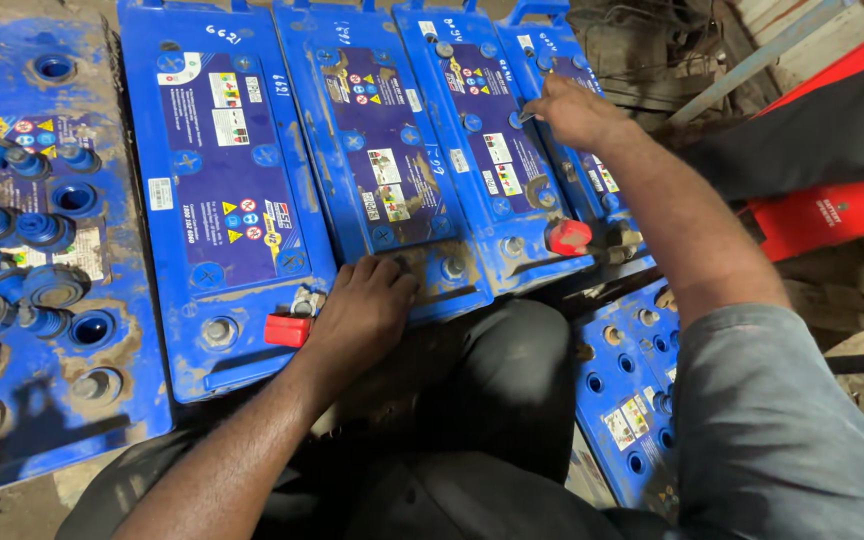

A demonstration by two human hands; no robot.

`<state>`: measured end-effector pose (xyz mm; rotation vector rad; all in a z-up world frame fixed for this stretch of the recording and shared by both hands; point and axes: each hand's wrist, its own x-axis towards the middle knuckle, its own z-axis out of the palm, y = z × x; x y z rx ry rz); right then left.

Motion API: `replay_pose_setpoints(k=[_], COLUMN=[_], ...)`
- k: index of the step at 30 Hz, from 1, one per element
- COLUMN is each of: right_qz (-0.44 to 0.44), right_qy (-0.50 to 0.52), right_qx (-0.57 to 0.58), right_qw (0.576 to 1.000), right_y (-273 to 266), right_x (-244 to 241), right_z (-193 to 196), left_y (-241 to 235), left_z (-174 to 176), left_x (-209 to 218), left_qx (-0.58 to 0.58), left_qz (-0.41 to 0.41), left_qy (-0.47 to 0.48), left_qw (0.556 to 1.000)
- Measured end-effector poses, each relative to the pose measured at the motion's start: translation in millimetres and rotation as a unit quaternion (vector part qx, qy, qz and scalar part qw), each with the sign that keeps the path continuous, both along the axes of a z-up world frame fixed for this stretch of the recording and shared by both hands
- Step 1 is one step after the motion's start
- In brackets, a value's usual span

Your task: The person uses a wrench to tighten the terminal nuts on several blue industrial batteries arranged in a row. The person moves from one battery to the next, tightening each terminal in turn.

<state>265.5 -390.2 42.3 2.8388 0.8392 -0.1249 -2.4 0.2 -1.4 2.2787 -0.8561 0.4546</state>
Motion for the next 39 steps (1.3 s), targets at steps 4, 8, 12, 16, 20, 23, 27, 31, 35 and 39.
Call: replay_pose_setpoints(k=[4,8,12,16,20,23,27,31,35,39], right_qz=[-0.002,-0.117,-0.193,-0.159,-0.116,-0.134,-0.175,-0.163,-0.192,-0.193], right_qy=[-0.006,0.009,-0.007,-0.033,-0.043,-0.080,-0.119,-0.003,0.236,0.204], right_qx=[-0.040,-0.100,-0.073,0.021,0.061,0.099,0.148,0.269,0.446,0.511], right_qw=[0.999,0.988,0.978,0.987,0.990,0.983,0.966,0.949,0.842,0.812], right_y=[4.1,8.2,4.1,-14.6,-20.6,-21.1,-21.3,-29.5,-44.0,-41.8], right_x=[15.5,36.3,62.9,70.3,61.3,57.3,71.8,71.4,55.9,42.9], right_z=[-4.7,-16.2,-34.7,-40.7,-46.2,-60.7,-67.0,-66.8,-55.9,-68.1], left_y=[0.3,-0.9,1.1,0.7,-1.6,-1.1,-2.2,-2.2,-2.4,-2.7], left_z=[0.3,2.0,0.5,0.4,0.2,-3.4,-1.2,-2.4,-1.9,-2.4], left_x=[0.6,0.2,-1.2,0.7,1.9,-1.0,0.8,2.0,4.2,0.3], left_qx=[0.000,0.000,0.010,0.021,0.041,0.033,0.039,0.039,0.061,0.047], left_qz=[0.006,0.012,0.012,0.011,0.006,0.003,0.006,0.007,0.006,0.017], left_qy=[-0.003,-0.014,-0.007,-0.018,0.010,0.020,0.014,0.010,0.021,-0.005], left_qw=[1.000,1.000,1.000,1.000,0.999,0.999,0.999,0.999,0.998,0.999])
